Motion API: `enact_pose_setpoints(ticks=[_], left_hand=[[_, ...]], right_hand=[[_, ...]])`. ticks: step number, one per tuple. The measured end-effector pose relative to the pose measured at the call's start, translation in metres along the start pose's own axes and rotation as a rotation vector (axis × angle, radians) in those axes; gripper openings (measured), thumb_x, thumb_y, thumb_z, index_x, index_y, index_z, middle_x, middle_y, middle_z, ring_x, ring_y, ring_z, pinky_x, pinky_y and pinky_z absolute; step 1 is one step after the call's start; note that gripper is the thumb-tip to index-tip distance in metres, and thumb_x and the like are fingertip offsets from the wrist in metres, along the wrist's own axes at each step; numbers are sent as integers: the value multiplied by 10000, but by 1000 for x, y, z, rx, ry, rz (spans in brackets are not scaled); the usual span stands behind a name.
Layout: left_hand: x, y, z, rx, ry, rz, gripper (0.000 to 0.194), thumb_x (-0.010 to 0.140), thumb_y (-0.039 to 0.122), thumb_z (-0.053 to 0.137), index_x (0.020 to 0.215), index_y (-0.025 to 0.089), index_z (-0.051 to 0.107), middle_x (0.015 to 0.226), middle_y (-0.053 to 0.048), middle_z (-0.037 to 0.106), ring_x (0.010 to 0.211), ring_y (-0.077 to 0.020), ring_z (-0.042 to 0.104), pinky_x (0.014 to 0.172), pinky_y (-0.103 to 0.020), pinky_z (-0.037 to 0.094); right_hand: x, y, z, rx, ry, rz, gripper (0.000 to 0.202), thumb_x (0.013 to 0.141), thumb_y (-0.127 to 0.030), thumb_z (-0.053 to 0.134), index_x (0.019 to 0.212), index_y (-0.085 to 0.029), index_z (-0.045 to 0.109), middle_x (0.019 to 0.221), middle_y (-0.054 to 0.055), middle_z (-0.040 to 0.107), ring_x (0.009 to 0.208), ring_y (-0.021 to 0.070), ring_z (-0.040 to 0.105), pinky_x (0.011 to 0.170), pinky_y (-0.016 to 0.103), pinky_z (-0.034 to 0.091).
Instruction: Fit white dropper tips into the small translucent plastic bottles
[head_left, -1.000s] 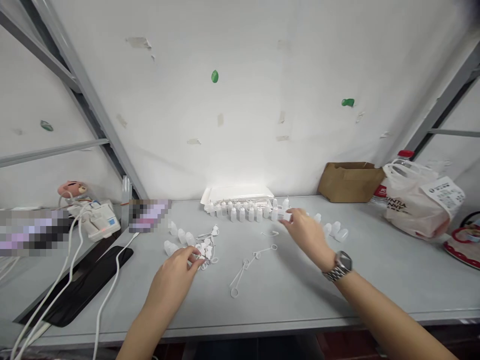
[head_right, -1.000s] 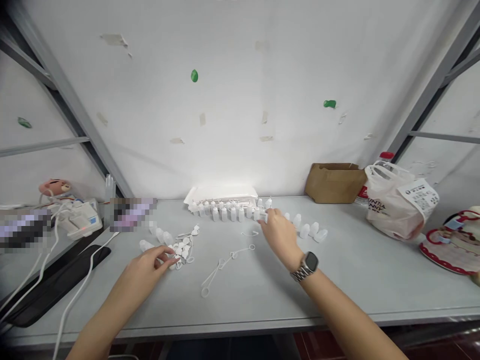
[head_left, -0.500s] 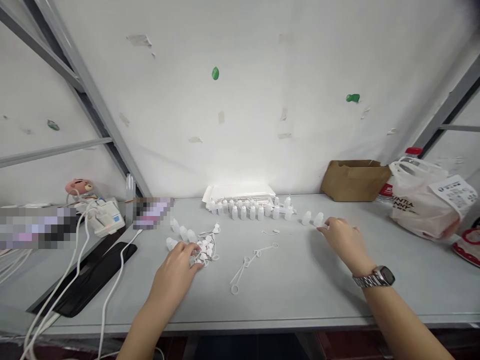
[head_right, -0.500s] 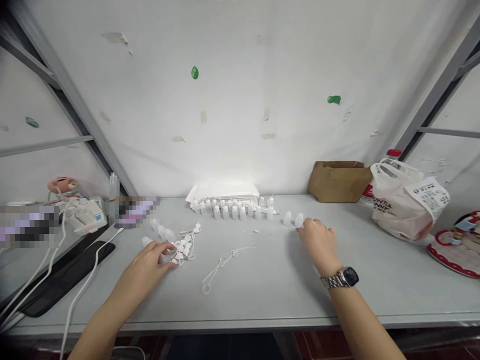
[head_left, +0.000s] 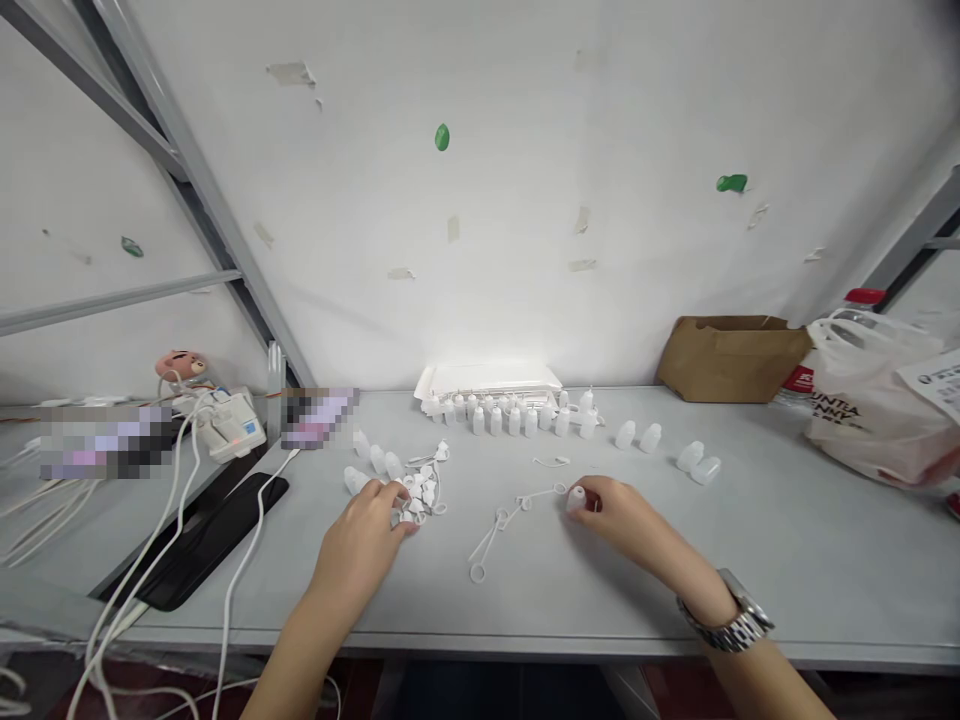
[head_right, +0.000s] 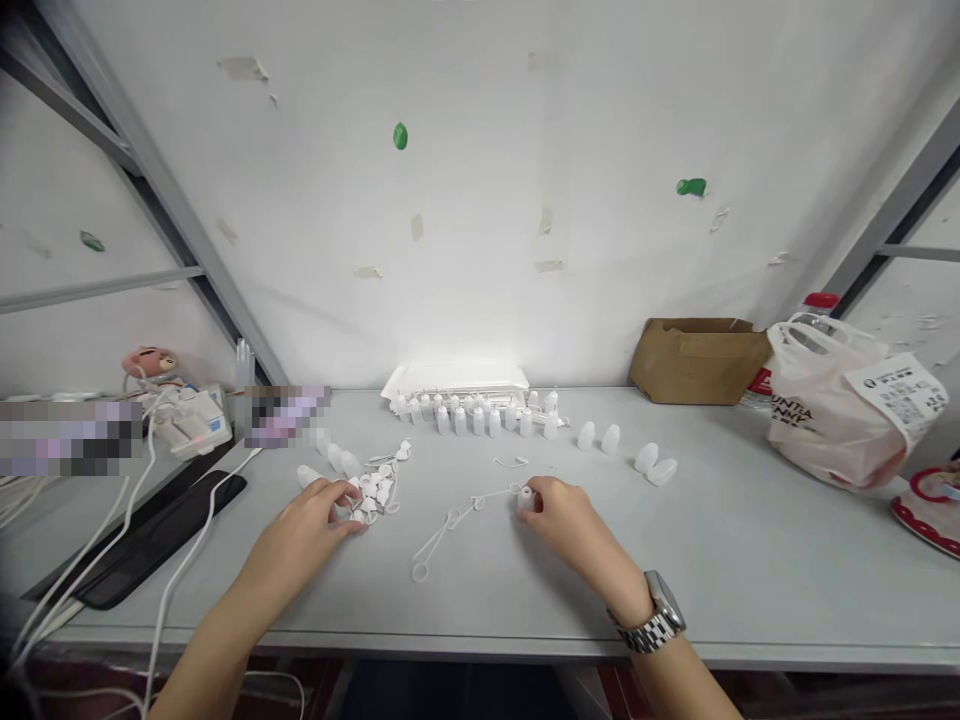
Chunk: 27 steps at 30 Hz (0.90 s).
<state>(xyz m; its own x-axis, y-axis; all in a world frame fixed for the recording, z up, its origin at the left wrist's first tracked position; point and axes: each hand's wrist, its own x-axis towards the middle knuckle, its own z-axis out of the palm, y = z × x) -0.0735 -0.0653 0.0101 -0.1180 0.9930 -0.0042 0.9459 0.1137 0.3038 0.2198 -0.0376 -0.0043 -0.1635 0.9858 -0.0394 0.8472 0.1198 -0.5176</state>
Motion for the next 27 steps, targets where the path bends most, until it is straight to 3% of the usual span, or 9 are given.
enact_pose_setpoints(ticks=[8, 12, 15, 20, 27], left_hand=[[-6, -17, -24, -57, 72, -35, 90, 722, 290, 506, 773, 227, 545, 864, -9, 596, 738, -186, 598, 695, -294, 417], [-7, -5, -12, -2, 109, 152, 150, 741, 218, 495, 859, 236, 586, 934, -34, 576, 923, -223, 543, 749, -306, 418], [-5, 4, 3, 104, 108, 289, 223, 736, 116, 479, 878, 215, 619, 953, -62, 563, 949, -235, 513, 796, -335, 410], [1, 8, 16, 156, 73, 299, 199, 749, 83, 468, 808, 172, 637, 895, -85, 563, 925, -245, 516, 787, -361, 414], [6, 6, 19, 13, 68, 308, 215, 769, 82, 408, 684, 175, 582, 822, -74, 566, 872, -234, 523, 762, -365, 416]], right_hand=[[0, -5, 12, 65, 85, -24, 325, 793, -415, 463, 576, -212, 329, 601, -2, 506, 545, 138, 430, 507, 254, 304], [0, -6, 14, 85, 90, -45, 337, 801, -427, 459, 578, -213, 324, 596, -10, 490, 541, 135, 420, 506, 253, 310], [1, -5, 16, 80, 84, -52, 323, 788, -417, 477, 579, -211, 344, 587, -13, 492, 534, 133, 423, 503, 252, 313], [1, -5, 17, 99, 103, -63, 307, 777, -414, 483, 580, -207, 370, 592, -10, 508, 533, 132, 438, 501, 250, 324], [1, -5, 17, 95, 113, -96, 296, 789, -409, 488, 592, -206, 402, 629, 0, 523, 562, 145, 475, 526, 262, 365]])
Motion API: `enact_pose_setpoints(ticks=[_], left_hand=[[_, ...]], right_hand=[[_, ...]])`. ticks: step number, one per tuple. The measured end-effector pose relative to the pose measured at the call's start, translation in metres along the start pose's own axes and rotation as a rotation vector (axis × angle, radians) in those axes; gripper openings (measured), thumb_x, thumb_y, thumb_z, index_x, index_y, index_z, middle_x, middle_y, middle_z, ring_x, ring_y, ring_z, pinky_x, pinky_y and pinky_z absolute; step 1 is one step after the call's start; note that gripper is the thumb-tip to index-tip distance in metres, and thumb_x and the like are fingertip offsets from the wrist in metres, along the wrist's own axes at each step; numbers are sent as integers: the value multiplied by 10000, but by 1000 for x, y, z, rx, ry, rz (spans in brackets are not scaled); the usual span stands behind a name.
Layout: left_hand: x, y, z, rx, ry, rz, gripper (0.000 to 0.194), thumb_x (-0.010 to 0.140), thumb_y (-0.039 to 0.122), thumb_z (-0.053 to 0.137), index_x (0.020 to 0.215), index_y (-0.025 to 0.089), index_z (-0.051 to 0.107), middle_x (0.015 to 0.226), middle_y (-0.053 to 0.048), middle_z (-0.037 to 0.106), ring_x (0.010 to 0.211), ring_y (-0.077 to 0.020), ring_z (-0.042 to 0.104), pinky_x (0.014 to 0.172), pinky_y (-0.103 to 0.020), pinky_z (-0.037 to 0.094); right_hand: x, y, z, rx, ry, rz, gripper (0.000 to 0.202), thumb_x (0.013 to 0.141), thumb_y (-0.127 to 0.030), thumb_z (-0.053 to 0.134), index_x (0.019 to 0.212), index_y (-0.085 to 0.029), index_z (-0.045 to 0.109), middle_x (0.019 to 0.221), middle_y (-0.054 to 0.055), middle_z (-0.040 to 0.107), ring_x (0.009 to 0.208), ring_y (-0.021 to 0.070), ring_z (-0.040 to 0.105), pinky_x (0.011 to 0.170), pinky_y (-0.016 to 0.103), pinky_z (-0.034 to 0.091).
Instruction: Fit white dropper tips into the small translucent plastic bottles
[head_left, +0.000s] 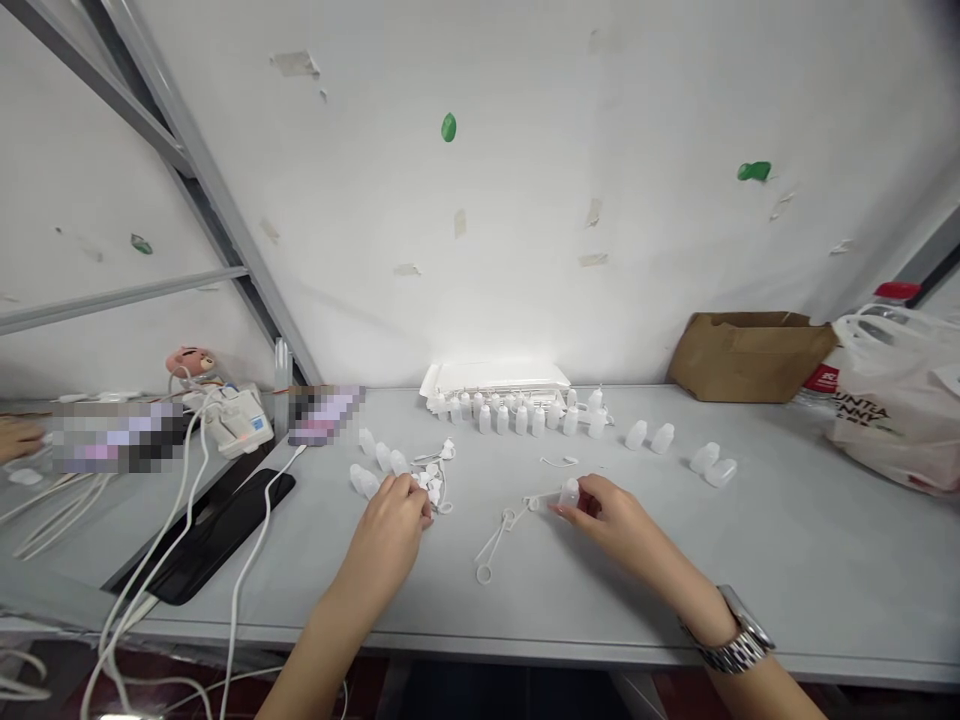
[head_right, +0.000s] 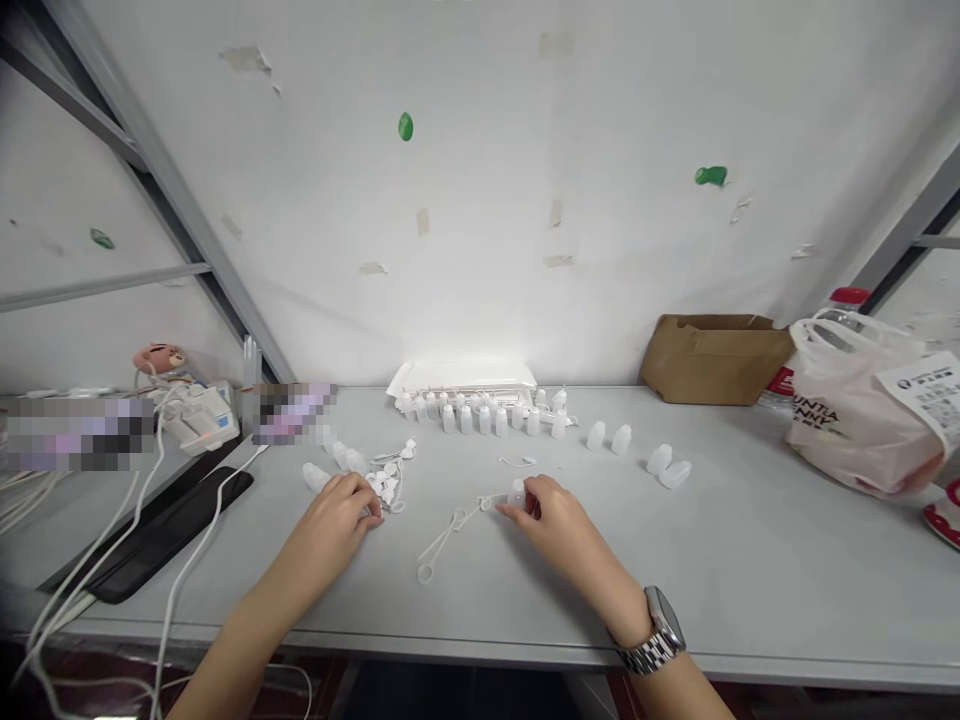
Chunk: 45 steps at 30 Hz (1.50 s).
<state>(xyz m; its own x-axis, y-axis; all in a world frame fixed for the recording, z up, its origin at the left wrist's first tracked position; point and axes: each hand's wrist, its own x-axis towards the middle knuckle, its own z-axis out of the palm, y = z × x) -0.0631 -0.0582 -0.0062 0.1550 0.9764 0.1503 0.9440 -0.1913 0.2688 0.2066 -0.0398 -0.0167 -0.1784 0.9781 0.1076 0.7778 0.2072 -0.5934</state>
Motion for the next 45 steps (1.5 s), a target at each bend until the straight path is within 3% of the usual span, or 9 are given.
enact_pose_setpoints(ticks=[7, 12, 17, 22, 28, 33, 40, 45], left_hand=[[1, 4, -8, -292, 83, 12, 141, 778, 172, 452, 693, 215, 557, 871, -40, 607, 921, -227, 521, 835, -382, 391], [-1, 16, -22, -660, 145, -74, 104, 765, 302, 550, 695, 229, 575, 1021, -40, 639, 1063, -242, 491, 873, -379, 357], [-7, 29, -24, -1160, -51, -114, 131, 719, 303, 638, 668, 205, 568, 952, -47, 666, 1002, -211, 551, 852, -321, 385], [-12, 42, -14, -1414, -184, -105, 109, 690, 247, 679, 660, 190, 591, 843, -20, 664, 877, -160, 583, 778, -259, 419], [-12, 48, -10, -1430, -181, -84, 100, 689, 228, 681, 657, 180, 599, 817, -22, 655, 839, -148, 579, 750, -246, 430], [-12, 49, -10, -1341, -100, -84, 130, 636, 227, 718, 660, 181, 599, 771, -24, 654, 843, -172, 586, 776, -277, 446], [-20, 54, -15, -1065, 65, -59, 132, 646, 264, 708, 767, 220, 678, 832, -40, 679, 968, -228, 568, 886, -352, 433], [-26, 58, -16, -1045, 82, -9, 89, 674, 263, 683, 759, 254, 708, 836, -34, 697, 1014, -232, 553, 891, -338, 430]], right_hand=[[-2, -5, -5, 65, 48, -28, 259, 804, -417, 503, 665, -200, 478, 709, 12, 561, 611, 148, 523, 585, 274, 416], [-14, -22, -10, 191, -53, -46, 233, 843, -415, 465, 754, -204, 509, 724, -3, 591, 603, 135, 517, 583, 266, 407], [-33, -48, -5, 359, -111, -226, 163, 850, -364, 501, 802, -215, 548, 753, -10, 543, 713, 130, 516, 671, 247, 423], [-46, -59, 2, 367, -123, -281, 173, 857, -364, 496, 913, -225, 582, 762, 3, 513, 696, 130, 492, 646, 246, 427], [-48, -57, 4, 294, -100, -326, 197, 854, -341, 507, 960, -198, 591, 757, 21, 511, 696, 144, 500, 620, 260, 445], [-50, -58, 6, 216, -49, -368, 196, 859, -305, 504, 1004, -197, 581, 798, 36, 526, 733, 153, 521, 622, 261, 467], [-50, -55, 14, 141, 157, -503, 227, 878, -256, 466, 1078, -182, 544, 809, 51, 513, 714, 159, 519, 621, 290, 487], [-51, -55, 17, 124, 260, -562, 207, 868, -187, 473, 1059, -159, 547, 799, 65, 507, 708, 167, 499, 596, 298, 480]])
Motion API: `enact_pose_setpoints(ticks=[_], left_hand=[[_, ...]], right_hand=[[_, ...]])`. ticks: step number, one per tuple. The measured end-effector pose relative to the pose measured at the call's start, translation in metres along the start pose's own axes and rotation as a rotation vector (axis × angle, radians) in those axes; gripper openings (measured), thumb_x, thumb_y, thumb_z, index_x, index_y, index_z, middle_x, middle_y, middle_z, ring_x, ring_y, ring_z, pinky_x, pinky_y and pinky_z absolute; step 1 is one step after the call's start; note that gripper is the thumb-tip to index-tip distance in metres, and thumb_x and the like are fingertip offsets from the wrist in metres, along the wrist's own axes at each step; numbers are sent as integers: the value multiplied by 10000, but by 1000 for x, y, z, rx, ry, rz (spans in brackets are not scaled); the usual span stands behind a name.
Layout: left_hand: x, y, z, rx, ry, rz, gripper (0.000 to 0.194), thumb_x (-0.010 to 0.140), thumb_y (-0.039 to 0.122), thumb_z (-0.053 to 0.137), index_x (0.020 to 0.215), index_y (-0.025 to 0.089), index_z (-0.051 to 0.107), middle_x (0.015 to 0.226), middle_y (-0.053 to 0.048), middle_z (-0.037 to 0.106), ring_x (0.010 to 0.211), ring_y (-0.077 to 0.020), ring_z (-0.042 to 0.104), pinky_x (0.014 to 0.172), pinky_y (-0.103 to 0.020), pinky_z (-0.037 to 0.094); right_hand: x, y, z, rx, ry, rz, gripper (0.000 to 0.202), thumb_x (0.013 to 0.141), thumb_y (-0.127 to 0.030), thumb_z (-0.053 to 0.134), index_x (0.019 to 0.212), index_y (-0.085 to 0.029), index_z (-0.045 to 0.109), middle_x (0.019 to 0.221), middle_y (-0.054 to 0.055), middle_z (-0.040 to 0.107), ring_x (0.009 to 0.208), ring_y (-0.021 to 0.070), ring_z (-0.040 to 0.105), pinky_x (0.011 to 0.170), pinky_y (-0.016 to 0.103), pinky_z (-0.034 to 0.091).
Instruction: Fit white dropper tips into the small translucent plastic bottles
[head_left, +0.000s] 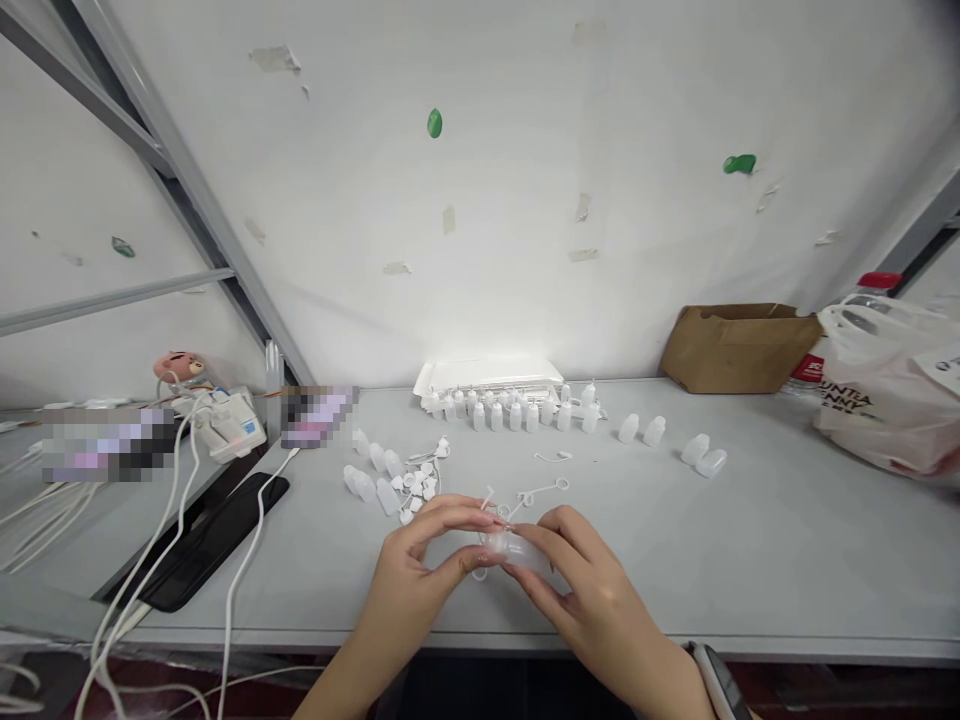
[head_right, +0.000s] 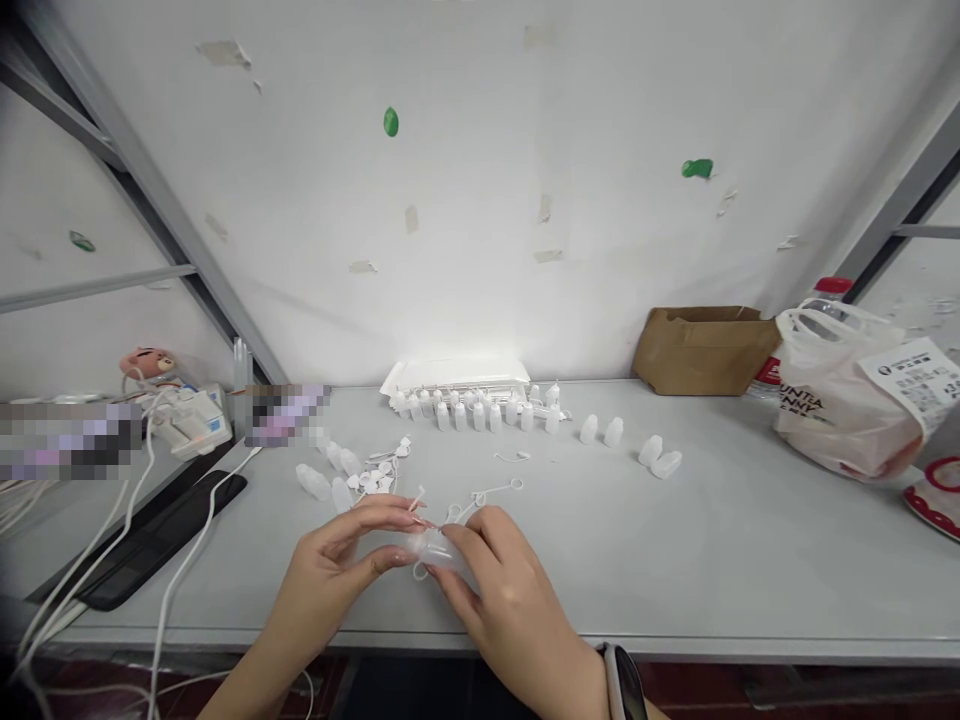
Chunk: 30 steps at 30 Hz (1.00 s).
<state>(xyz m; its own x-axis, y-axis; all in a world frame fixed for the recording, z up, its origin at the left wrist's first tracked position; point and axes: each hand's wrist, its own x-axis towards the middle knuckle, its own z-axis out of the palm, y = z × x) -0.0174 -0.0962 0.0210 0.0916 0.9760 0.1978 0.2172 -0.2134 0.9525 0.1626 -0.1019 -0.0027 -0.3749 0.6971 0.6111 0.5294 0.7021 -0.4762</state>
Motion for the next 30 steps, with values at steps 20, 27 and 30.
enact_pose_setpoints(ticks=[20, 27, 30], left_hand=[[-7, -4, 21, -254, 86, -41, 102, 683, 283, 678, 769, 240, 714, 928, -46, 708, 1022, -240, 579, 933, -377, 426], [-9, -15, 29, -446, 166, -124, 81, 687, 269, 686, 764, 254, 708, 858, -7, 700, 913, -166, 604, 812, -258, 478], [-10, -17, 33, -526, 189, -183, 138, 662, 265, 711, 797, 241, 703, 837, -11, 698, 876, -157, 612, 795, -246, 479]], right_hand=[[-5, -1, 6, -231, 209, -115, 325, 832, -106, 492, 1157, -127, 501, 671, 42, 516, 593, 155, 465, 514, 277, 414], [-5, -3, 10, -277, 206, -136, 295, 836, -117, 495, 1131, -107, 507, 644, 39, 514, 571, 156, 450, 509, 283, 396], [-4, -6, 11, -286, 222, -159, 296, 829, -95, 501, 1125, -92, 501, 642, 44, 526, 565, 157, 442, 505, 286, 389]])
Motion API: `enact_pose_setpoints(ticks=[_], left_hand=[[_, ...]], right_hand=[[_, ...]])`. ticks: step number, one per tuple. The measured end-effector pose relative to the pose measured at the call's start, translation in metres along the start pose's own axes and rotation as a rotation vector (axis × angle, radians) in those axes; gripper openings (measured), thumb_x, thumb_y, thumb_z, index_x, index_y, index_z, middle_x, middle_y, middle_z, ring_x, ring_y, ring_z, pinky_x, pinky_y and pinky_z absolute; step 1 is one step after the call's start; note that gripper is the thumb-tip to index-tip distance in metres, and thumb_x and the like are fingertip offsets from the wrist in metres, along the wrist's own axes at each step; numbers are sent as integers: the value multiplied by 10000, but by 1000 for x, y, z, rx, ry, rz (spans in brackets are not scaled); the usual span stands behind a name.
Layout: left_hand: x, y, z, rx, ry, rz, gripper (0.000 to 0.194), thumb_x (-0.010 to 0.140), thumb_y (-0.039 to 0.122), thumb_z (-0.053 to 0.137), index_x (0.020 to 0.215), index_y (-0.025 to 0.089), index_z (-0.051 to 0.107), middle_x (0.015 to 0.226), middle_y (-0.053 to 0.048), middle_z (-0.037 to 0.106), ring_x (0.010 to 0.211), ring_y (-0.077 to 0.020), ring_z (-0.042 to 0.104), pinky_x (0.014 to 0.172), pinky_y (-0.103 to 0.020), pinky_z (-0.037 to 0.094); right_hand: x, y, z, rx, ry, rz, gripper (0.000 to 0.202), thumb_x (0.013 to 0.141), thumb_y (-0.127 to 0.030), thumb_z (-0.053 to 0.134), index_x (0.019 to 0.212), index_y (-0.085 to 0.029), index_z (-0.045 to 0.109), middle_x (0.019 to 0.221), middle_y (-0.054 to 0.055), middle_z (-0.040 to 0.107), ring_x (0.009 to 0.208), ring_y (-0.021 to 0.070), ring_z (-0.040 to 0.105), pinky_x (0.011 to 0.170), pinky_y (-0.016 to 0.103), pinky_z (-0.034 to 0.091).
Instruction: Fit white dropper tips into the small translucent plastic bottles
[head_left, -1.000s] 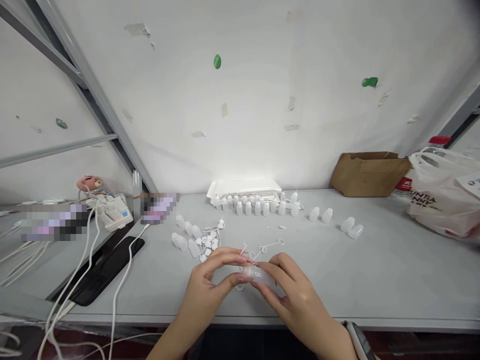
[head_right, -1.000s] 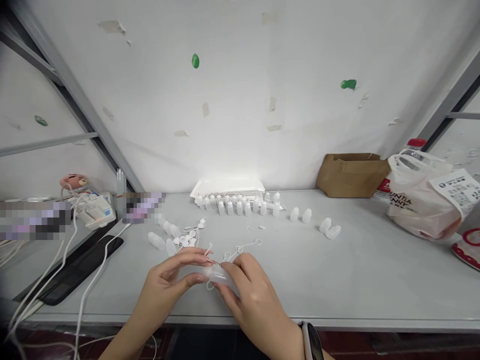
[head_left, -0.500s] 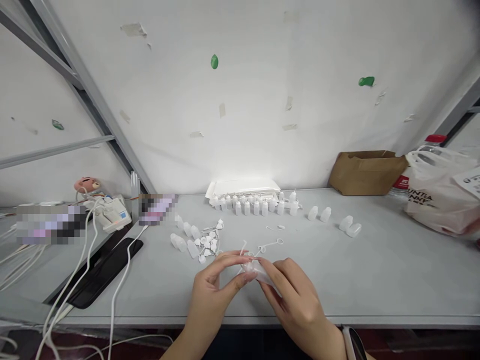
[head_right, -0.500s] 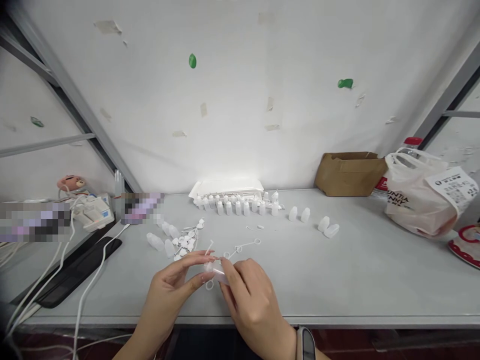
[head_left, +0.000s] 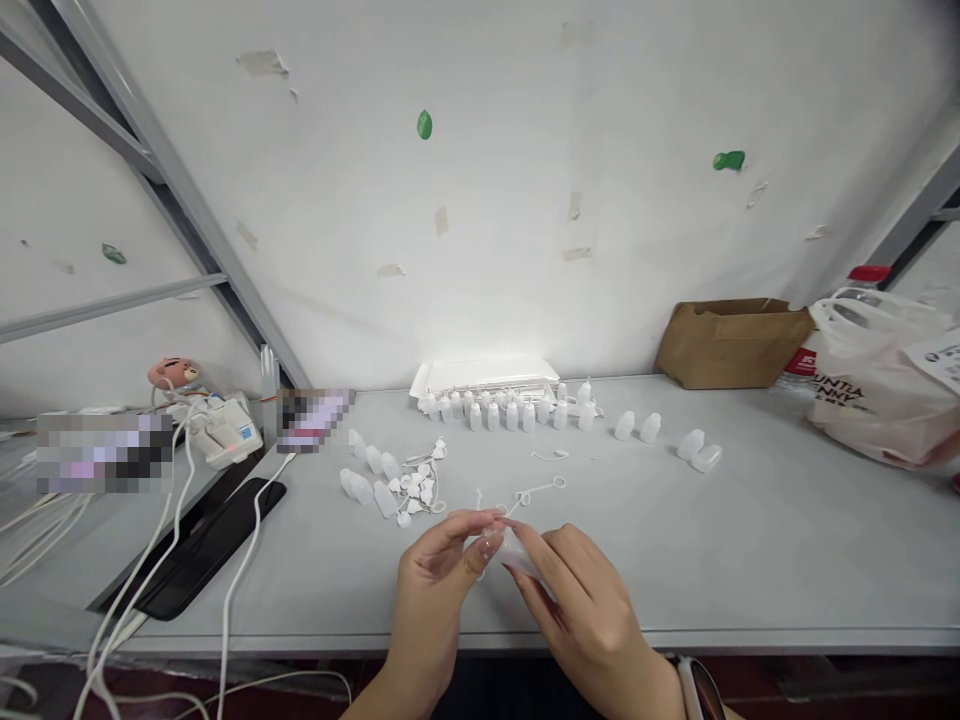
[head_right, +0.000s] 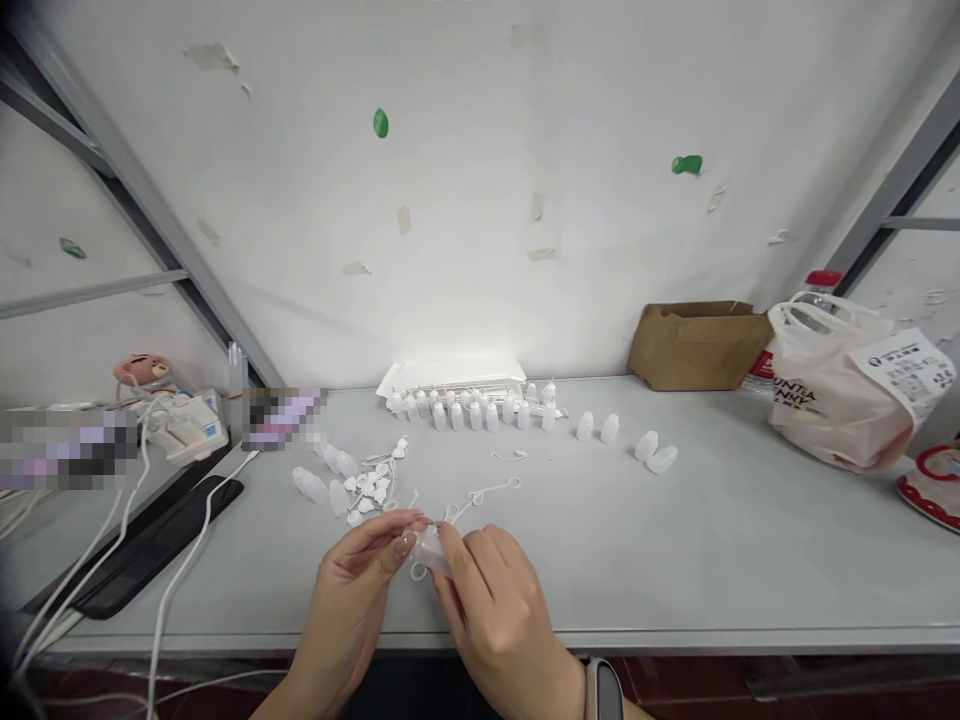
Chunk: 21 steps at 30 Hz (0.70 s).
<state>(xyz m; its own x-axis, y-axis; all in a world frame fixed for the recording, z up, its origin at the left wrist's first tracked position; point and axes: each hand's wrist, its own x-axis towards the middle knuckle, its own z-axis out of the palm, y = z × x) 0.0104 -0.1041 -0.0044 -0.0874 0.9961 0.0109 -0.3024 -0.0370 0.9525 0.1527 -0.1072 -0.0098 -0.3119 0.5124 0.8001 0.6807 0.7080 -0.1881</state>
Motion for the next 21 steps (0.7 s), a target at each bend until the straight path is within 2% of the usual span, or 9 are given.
enact_pose_setpoints(ticks=[8, 12, 15, 18, 21], left_hand=[[-3, -8, 4, -26, -22, -1, 189, 643, 302, 719, 817, 228, 708, 837, -36, 690, 880, -184, 611, 783, -275, 486], [-4, -5, 7, -58, -40, -77, 237, 605, 310, 743, 818, 212, 712, 854, -60, 701, 879, -207, 619, 786, -305, 489], [-3, -1, 6, -120, -6, -128, 243, 578, 279, 764, 805, 212, 710, 806, -43, 706, 851, -186, 624, 770, -278, 483], [0, 2, 4, -216, 66, -144, 246, 549, 260, 785, 774, 203, 706, 740, -23, 696, 789, -155, 624, 744, -252, 472], [0, 4, 4, -327, 66, -194, 247, 552, 263, 787, 773, 197, 698, 739, -14, 683, 761, -129, 612, 741, -239, 457]], right_hand=[[-5, -8, 2, 52, 48, 56, 291, 837, -122, 508, 1127, -97, 524, 596, 29, 492, 524, 150, 436, 471, 272, 389], [-6, -11, 2, 71, 74, 60, 333, 831, -107, 515, 1163, -117, 497, 597, 29, 514, 513, 149, 424, 455, 273, 388], [-4, -11, 2, 130, 58, 65, 333, 830, -111, 526, 1160, -148, 501, 673, 56, 579, 537, 153, 437, 472, 281, 406], [-4, -11, 4, 252, 63, 137, 366, 837, -132, 530, 1197, -158, 471, 739, 64, 591, 588, 157, 465, 522, 298, 446], [-5, -10, 5, 324, 79, 158, 388, 826, -92, 530, 1203, -155, 461, 802, 79, 594, 679, 173, 514, 580, 319, 475]])
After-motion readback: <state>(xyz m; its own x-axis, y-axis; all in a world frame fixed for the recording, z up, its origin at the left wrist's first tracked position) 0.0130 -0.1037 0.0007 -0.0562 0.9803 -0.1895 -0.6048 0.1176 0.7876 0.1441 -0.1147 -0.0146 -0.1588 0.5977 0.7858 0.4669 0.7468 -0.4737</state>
